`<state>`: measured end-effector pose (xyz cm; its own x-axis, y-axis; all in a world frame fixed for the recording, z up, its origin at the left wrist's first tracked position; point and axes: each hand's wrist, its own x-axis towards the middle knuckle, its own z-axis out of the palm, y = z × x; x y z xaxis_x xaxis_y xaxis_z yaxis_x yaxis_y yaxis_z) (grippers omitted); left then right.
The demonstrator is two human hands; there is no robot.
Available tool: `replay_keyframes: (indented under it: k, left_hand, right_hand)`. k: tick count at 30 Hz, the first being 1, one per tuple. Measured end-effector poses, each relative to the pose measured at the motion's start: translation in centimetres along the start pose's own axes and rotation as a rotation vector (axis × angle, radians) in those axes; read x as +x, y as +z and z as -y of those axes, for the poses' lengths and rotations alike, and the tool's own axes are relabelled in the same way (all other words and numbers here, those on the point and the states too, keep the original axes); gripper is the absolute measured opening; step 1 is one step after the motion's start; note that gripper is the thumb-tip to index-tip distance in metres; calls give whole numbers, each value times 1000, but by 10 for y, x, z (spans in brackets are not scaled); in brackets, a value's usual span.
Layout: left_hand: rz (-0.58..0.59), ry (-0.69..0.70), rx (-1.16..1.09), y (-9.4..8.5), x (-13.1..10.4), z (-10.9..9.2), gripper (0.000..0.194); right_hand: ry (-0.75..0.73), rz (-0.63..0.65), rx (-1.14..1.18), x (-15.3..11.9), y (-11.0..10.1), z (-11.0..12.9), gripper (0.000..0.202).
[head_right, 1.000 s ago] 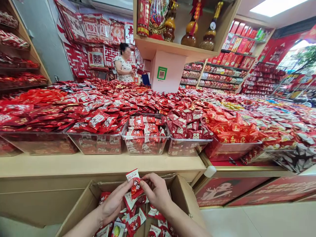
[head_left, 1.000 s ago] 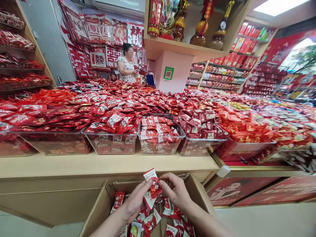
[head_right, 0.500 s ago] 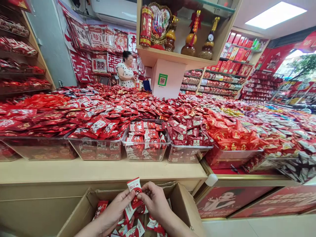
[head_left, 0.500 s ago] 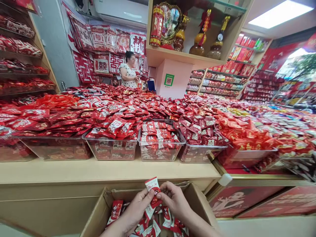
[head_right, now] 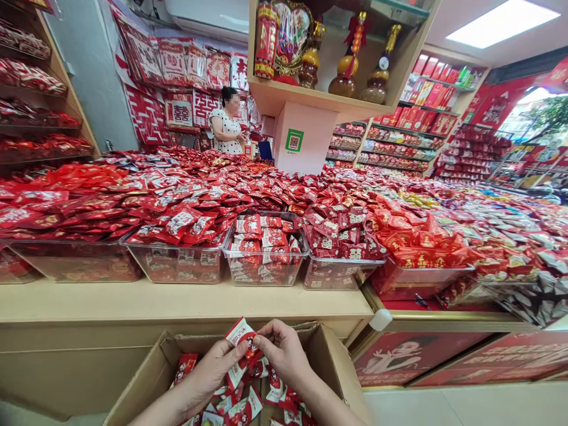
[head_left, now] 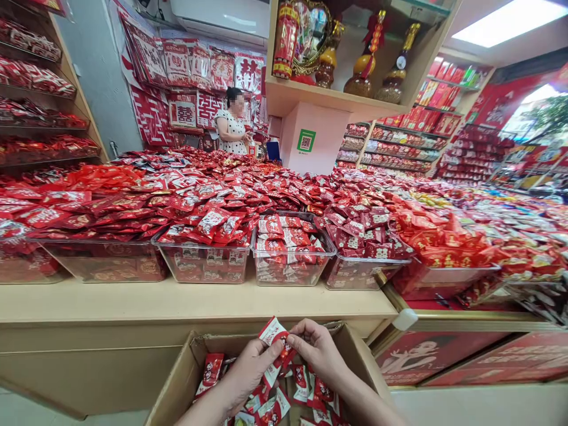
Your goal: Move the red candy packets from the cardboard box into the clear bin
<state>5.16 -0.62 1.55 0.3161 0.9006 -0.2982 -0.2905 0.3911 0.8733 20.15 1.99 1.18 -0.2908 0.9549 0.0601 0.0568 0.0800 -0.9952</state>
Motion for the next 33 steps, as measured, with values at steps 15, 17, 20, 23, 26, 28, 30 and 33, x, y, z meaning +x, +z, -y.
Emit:
replay_keyframes:
  k: [15, 17, 20, 23, 26, 28, 30, 33]
  left_hand:
    - [151, 155, 481, -5, -5, -2, 34]
    - [171, 190, 454, -2, -7, -7, 33]
    - [211, 198, 449, 0, -6, -7, 32]
    - [175, 137, 399, -1, -4, -3, 30]
    - [91, 113, 311, -3, 0, -3, 29]
    - [18, 146, 306, -6, 2, -5, 29]
    - [-34, 176, 326, -9, 5, -8, 29]
    - [-29, 182, 369, -13, 6, -9, 28]
  right_hand:
    - [-63, 131, -51, 0, 5, 10, 24]
    - [-19, 152, 36, 0, 4, 10, 26]
    - [36, 61, 106, 2, 4, 11, 28]
    - [94, -47, 152, 2, 2, 13, 30]
    - [139, -85, 204, 3, -1, 13, 28]
    - [149, -76, 243, 4, -4, 11, 28]
    - [160, -54, 271, 4, -7, 9, 28]
    - [188, -13, 293, 5, -9, 7, 25]
